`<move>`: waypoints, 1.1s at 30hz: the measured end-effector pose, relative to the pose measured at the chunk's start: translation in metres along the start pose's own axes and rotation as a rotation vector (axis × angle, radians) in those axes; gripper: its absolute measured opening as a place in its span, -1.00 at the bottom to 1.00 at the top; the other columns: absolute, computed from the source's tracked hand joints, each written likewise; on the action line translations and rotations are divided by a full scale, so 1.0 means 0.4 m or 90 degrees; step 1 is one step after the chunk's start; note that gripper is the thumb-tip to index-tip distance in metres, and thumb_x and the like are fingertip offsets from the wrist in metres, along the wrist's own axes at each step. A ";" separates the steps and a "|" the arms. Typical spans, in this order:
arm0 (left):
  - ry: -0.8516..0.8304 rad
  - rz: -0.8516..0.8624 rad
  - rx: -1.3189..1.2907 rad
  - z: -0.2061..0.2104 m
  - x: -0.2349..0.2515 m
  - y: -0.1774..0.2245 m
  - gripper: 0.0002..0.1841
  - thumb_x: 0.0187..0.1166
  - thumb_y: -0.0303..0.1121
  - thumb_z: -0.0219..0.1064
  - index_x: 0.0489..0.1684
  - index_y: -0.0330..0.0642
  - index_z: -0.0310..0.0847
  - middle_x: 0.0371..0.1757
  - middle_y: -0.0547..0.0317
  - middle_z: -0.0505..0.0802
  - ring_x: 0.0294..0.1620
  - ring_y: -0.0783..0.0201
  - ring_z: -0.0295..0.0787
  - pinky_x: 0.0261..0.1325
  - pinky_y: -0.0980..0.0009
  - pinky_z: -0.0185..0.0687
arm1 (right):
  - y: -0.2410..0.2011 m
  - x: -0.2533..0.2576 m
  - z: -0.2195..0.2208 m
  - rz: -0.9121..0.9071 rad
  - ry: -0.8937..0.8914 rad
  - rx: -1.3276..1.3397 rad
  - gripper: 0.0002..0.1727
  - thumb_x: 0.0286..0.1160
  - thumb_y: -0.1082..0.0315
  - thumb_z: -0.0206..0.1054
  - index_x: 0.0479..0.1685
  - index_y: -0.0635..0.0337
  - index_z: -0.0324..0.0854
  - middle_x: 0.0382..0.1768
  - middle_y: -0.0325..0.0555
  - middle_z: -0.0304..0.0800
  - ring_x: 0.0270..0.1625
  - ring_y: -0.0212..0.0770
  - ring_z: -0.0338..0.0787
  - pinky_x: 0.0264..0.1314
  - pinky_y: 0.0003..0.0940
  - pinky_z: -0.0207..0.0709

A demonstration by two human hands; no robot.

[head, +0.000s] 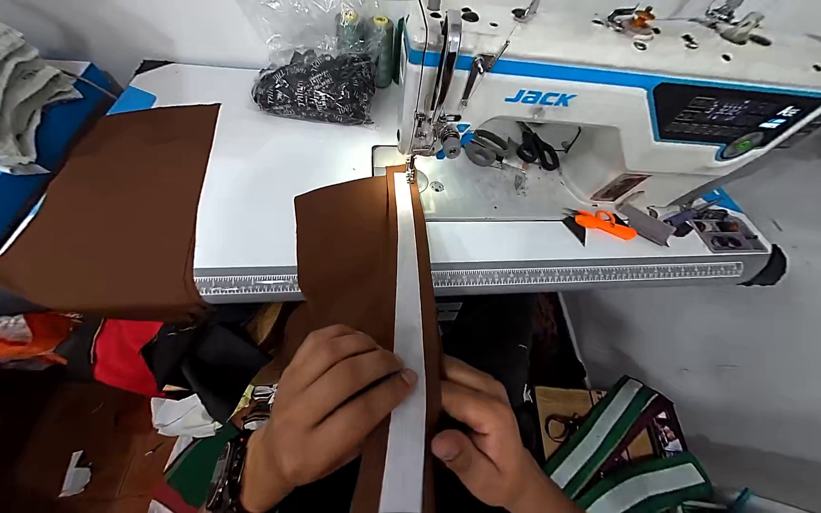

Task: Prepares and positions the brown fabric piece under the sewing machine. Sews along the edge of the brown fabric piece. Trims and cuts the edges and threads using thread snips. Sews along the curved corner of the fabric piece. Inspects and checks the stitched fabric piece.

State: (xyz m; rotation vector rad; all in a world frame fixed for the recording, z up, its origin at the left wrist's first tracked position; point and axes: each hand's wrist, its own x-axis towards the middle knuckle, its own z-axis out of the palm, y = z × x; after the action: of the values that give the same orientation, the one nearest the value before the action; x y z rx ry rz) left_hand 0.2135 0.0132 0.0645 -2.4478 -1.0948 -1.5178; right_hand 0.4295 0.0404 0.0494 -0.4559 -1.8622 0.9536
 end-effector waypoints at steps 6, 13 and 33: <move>0.068 0.036 -0.004 -0.040 0.047 0.069 -0.95 0.65 -0.41 0.31 -0.08 -0.06 0.65 0.12 0.24 0.81 0.29 0.23 0.70 0.42 0.21 0.61 | -0.088 0.002 -0.003 0.010 0.080 0.019 -0.85 0.65 0.32 0.39 -0.06 0.22 0.76 -0.23 -0.20 0.85 -0.13 -0.48 0.81 -0.02 -0.54 0.74; 0.067 0.058 -0.012 -0.041 0.073 0.125 -0.88 0.54 -0.44 0.43 -0.06 -0.10 0.77 0.03 0.21 0.82 0.23 0.24 0.72 0.38 0.26 0.64 | -0.151 -0.011 -0.005 0.055 0.115 0.052 -0.19 0.52 0.47 0.43 0.81 -0.06 0.21 -0.22 -0.21 0.91 -0.17 -0.45 0.88 -0.01 -0.54 0.78; 0.025 0.050 -0.032 -0.068 0.107 0.165 -0.92 0.53 -0.41 0.45 -0.15 -0.14 0.83 0.00 0.19 0.85 0.22 0.25 0.72 0.26 0.35 0.65 | -0.209 -0.003 -0.017 0.058 0.045 0.184 0.04 0.58 0.60 0.27 0.96 -0.18 -0.30 -0.39 -0.15 0.86 -0.35 -0.40 0.86 -0.21 -0.57 0.77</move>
State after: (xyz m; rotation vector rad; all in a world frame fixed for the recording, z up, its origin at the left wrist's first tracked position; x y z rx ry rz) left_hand 0.2433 -0.0239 0.1326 -2.4507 -0.9538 -1.5806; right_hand 0.4434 -0.0097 0.1152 -0.3952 -1.6198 1.2312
